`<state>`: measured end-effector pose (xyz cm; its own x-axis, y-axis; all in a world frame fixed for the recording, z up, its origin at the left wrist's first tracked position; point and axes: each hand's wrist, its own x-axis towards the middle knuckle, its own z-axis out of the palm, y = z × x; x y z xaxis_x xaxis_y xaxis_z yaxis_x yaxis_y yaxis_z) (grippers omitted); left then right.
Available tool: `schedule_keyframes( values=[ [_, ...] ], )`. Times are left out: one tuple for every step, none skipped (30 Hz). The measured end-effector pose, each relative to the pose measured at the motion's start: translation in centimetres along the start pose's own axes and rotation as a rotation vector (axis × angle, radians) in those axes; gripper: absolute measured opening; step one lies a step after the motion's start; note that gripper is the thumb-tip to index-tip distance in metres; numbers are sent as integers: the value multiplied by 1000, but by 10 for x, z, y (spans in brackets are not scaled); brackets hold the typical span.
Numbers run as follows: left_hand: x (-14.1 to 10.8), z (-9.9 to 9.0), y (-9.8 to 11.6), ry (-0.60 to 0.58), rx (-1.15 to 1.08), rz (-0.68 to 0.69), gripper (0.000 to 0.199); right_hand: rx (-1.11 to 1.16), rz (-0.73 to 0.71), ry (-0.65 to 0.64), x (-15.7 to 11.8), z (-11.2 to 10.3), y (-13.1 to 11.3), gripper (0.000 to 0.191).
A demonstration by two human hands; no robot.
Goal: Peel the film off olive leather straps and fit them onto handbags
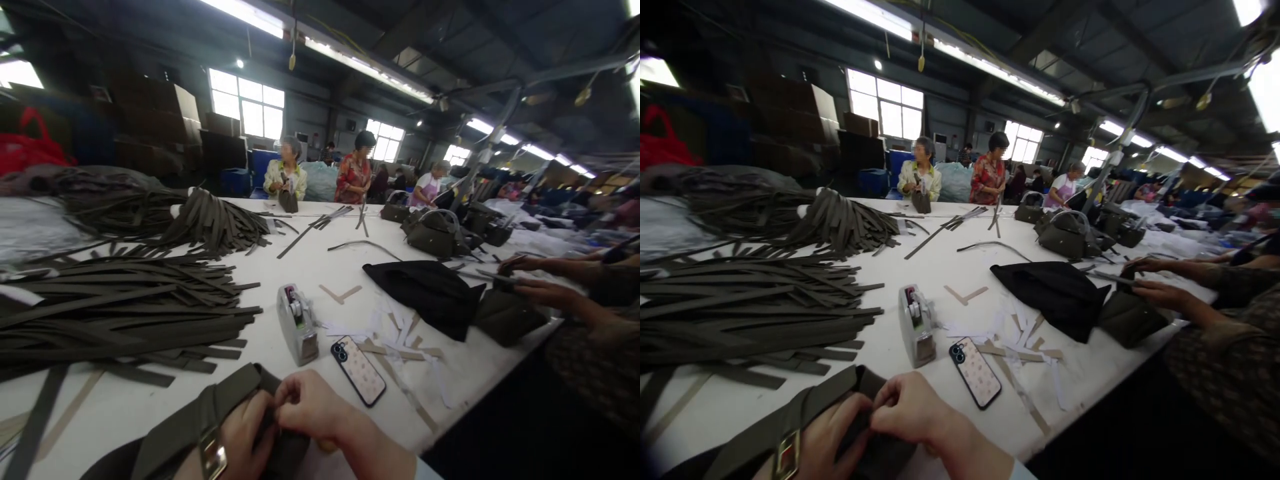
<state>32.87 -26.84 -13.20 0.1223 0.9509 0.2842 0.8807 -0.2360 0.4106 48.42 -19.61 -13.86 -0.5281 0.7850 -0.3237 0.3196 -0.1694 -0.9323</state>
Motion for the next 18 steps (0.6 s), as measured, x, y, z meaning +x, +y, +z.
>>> schedule_keyframes(
  values=[
    [0,-4,2,-33,10,-16,17,-7,-16,4,-2,0,-1,15],
    [-1,-7,4,-64,22,-30,17,-10,-35,10,-4,0,-2,14],
    [-3,-10,6,-92,31,-41,16,-13,-51,-4,-5,-1,-2,13],
    [-4,-12,7,-122,34,-48,17,-10,-67,-13,-5,-2,-2,12],
    [-6,-13,8,-145,33,-65,17,1,-82,-9,-5,-4,0,11],
    [-7,-15,8,-168,25,-92,18,12,-88,-23,-5,-7,2,9],
    [-9,-16,8,-187,9,-122,20,28,-93,-30,-4,-10,5,8],
    [-11,-16,8,-199,-7,-157,21,44,-93,-37,-4,-14,9,8],
    [-12,-17,7,-207,-23,-186,23,56,-87,-46,-3,-18,13,9],
    [-14,-17,7,-211,-38,-205,25,69,-81,-48,-3,-23,17,10],
    [-16,-17,7,-211,-49,-216,28,80,-77,-48,-3,-27,20,11],
    [-17,-16,7,-207,-57,-220,29,87,-84,-47,-3,-30,23,11],
    [-17,-16,8,-199,-62,-218,30,96,-103,-43,-4,-33,25,12],
    [-17,-15,9,-191,-67,-212,30,109,-132,-41,-5,-35,26,12],
    [-16,-15,10,-185,-73,-207,29,131,-162,-49,-6,-35,27,12],
    [-15,-15,12,-177,-79,-204,27,157,-183,-71,-7,-34,26,13],
    [-13,-14,14,-169,-86,-201,26,183,-186,-106,-8,-32,25,16],
    [-11,-14,15,-167,-96,-196,25,202,-168,-143,-9,-28,24,20]
  ],
)
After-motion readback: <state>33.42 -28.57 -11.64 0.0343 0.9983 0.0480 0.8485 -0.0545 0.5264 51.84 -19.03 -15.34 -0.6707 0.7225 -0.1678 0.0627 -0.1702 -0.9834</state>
